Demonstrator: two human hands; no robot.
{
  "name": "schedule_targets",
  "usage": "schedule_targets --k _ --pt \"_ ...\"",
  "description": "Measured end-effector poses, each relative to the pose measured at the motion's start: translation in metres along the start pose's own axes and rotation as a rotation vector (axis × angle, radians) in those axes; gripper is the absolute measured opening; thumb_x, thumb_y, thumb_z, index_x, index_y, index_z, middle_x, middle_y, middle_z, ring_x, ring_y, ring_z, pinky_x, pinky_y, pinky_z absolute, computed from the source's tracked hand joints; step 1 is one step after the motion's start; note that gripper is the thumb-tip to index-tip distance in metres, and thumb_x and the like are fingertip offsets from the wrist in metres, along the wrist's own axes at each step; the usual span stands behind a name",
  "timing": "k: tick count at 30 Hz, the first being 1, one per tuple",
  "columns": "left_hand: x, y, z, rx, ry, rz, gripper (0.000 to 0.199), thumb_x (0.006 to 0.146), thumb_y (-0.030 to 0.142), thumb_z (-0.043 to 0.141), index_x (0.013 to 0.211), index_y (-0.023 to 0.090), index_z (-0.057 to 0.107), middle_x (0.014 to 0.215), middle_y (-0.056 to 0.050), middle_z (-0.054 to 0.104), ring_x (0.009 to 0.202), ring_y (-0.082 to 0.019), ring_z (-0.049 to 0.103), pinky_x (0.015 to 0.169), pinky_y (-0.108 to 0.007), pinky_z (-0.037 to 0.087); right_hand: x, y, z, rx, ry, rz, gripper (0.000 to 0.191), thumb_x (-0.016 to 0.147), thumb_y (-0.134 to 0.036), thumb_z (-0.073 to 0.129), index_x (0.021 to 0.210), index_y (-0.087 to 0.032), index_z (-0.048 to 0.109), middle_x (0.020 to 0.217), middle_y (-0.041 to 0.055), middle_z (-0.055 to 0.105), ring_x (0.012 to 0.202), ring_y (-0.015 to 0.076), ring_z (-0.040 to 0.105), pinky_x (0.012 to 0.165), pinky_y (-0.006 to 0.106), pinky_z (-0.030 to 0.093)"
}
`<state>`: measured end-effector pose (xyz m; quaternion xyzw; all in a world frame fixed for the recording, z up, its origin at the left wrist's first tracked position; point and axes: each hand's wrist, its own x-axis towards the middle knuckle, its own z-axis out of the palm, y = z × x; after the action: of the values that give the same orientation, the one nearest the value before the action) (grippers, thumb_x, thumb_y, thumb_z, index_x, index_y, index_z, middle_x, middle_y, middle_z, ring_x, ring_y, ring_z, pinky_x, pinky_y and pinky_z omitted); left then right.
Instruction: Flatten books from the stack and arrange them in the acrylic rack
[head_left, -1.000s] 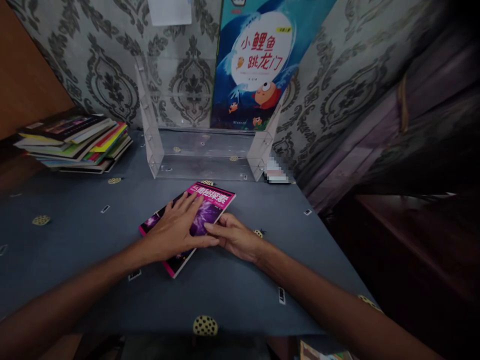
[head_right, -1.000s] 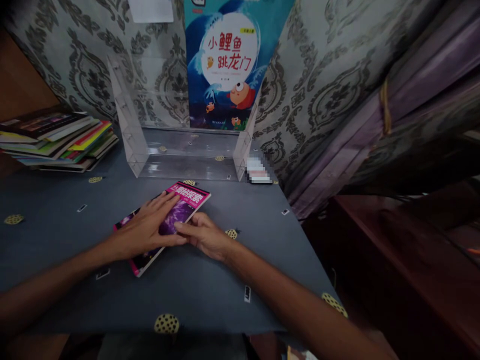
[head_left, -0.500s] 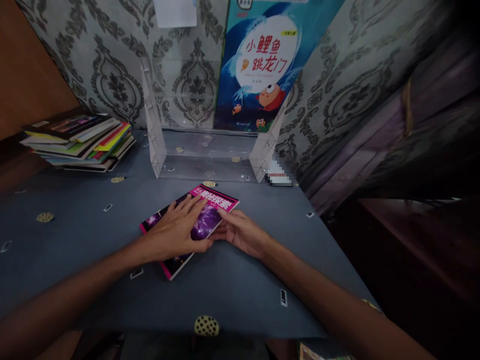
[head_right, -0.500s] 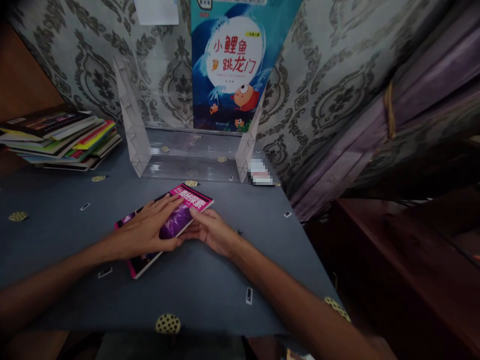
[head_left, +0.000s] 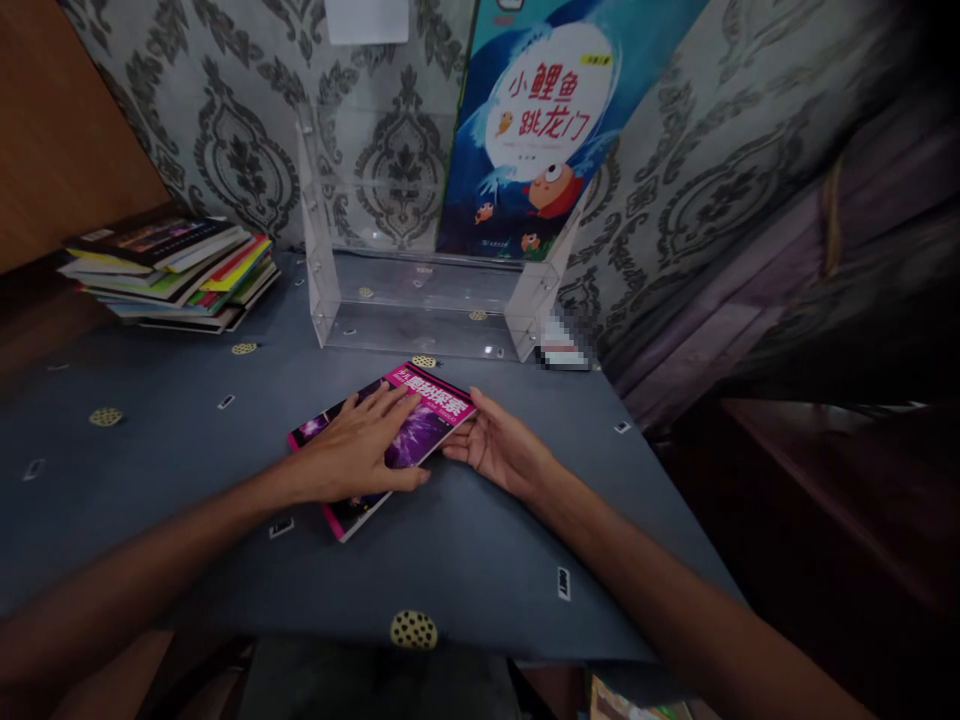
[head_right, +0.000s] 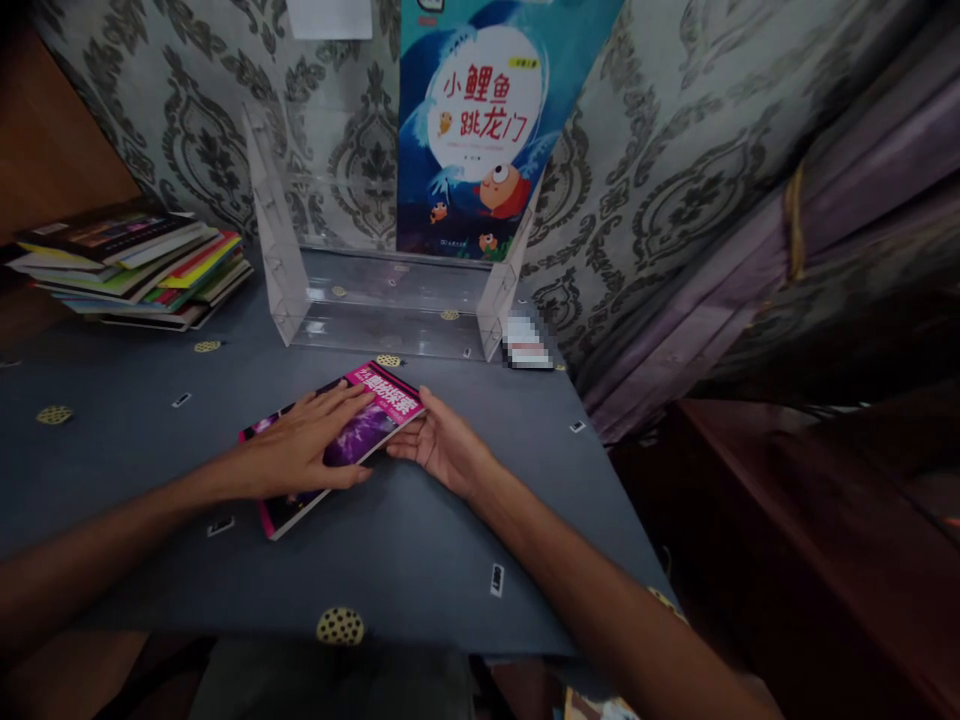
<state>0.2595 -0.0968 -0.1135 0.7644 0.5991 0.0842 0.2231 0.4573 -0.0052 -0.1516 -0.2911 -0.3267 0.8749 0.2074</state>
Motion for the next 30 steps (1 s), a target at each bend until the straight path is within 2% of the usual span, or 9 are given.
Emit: schedule_targets --k 6,13,17,22,30 --pt "-0.001 -0.006 -0.002 -0.048 0.016 0.004 0.099 0.083 0.075 0.055 0.160 0.021 0.023 0.166 -0.019 0.022 0.153 -0.041 0.017 0.121 -0.065 0.017 0.001 0.000 -0.003 0.056 -0.017 0.017 0.054 0.109 -0.038 0.025 0.095 -0.012 0.070 0.078 0.0104 0.077 0.073 0.0134 0.074 0.071 0.023 0.058" --pt "-0.002 -0.009 -0.006 -0.089 0.014 -0.017 0.098 0.082 0.075 0.056 0.159 0.022 0.028 0.166 -0.017 0.024 0.153 -0.040 0.020 0.121 -0.061 0.021 0.001 0.000 0.000 0.059 -0.029 -0.016 0.049 0.107 -0.043 0.036 0.091 -0.012 0.071 0.074 0.0092 0.077 0.068 0.0122 0.074 0.064 0.019 0.058" --pt "-0.003 -0.011 -0.009 -0.116 0.010 0.001 0.091 0.084 0.073 0.055 0.157 0.023 0.033 0.165 -0.015 0.029 0.152 -0.039 0.024 0.121 -0.059 0.023 0.000 0.000 0.002 0.020 -0.050 -0.024 0.054 0.107 -0.046 0.034 0.090 -0.011 0.071 0.073 0.0107 0.076 0.067 0.0122 0.073 0.062 0.018 0.057" --pt "-0.003 -0.011 -0.012 -0.136 0.009 0.035 0.077 0.089 0.067 0.053 0.152 0.025 0.042 0.161 -0.012 0.038 0.150 -0.038 0.029 0.121 -0.059 0.022 -0.002 -0.001 0.004 -0.027 -0.060 -0.018 0.065 0.108 -0.050 0.021 0.095 -0.011 0.072 0.080 0.0127 0.078 0.070 0.0134 0.074 0.064 0.019 0.057" --pt "-0.004 -0.012 -0.013 -0.170 0.038 0.075 0.063 0.093 0.059 0.053 0.147 0.026 0.050 0.157 -0.010 0.044 0.147 -0.036 0.036 0.122 -0.059 0.023 -0.003 -0.003 0.001 -0.078 -0.073 0.001 0.069 0.106 -0.055 0.019 0.100 -0.011 0.072 0.086 0.0139 0.078 0.078 0.0157 0.076 0.069 0.022 0.059"
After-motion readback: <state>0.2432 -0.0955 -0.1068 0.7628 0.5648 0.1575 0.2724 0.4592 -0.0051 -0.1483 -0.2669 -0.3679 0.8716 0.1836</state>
